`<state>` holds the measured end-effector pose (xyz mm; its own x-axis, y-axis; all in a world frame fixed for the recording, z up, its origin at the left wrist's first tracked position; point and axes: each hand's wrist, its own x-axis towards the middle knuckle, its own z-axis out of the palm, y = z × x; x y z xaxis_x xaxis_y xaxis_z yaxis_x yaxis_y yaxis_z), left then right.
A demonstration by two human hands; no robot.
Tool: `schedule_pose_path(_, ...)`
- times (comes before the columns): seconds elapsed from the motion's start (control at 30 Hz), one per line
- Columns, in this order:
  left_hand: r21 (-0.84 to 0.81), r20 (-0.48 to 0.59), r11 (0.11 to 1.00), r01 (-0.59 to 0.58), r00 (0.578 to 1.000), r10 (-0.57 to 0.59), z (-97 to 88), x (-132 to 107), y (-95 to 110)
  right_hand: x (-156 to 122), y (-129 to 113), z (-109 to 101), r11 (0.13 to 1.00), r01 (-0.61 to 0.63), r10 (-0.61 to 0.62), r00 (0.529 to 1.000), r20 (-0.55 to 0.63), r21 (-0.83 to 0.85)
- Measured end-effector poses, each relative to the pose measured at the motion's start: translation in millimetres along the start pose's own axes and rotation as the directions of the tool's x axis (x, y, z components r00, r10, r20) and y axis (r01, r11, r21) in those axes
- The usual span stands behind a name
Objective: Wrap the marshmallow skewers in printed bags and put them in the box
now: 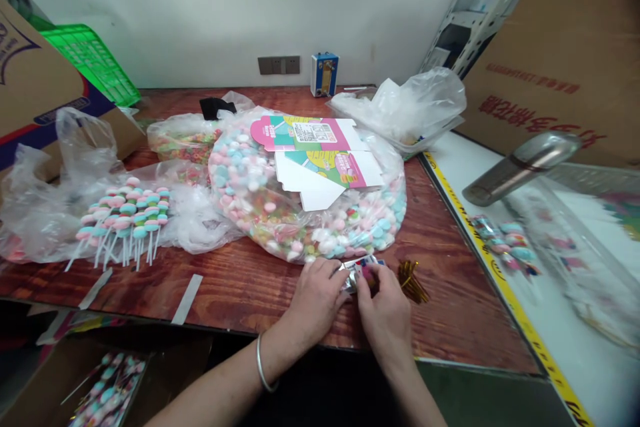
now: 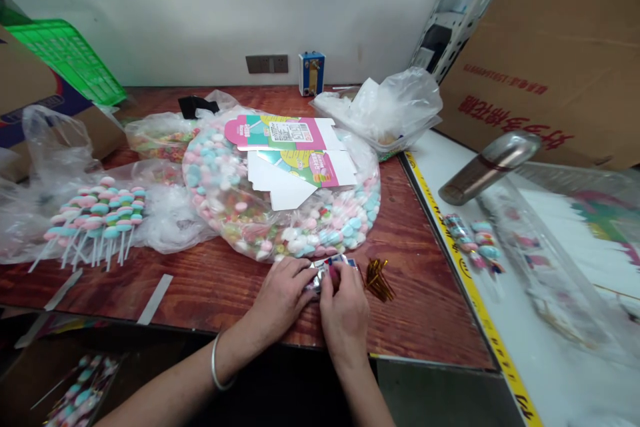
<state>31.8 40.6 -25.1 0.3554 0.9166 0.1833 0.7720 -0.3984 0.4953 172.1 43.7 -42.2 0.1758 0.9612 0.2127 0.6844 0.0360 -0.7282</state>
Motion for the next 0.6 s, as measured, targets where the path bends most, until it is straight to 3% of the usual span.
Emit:
schedule_pose_path(0.1,-0.012,-0.003,1.0,0.0,1.0,0.0,0.5,-0.6,-1.2,4.0,0.0,-2.9,0.988,0.086,-0.082,0.996,0.038,-0.13)
schedule_pose_path(0.33,-0.011,0.035,0.999,0.039,0.999,-0.038,-3.0,2.8,-0.7,5.6,9.8,-2.8,0.985,0.102,-0.109,0.993,-0.047,-0.137)
schedule_pose_path(0.47,-0.022,0.041,0.999,0.042,0.998,-0.041,0.8,2.3,-1.9,8.0,14.0,-11.0,0.977,0.119,-0.153,0.969,-0.194,-0.174)
schedule_pose_path(0.6,-0.129,-0.035,0.992,0.012,0.999,-0.016,14.3,1.6,-24.0,23.2,14.0,-37.5,0.964,0.102,-0.199,0.89,-0.411,-0.246)
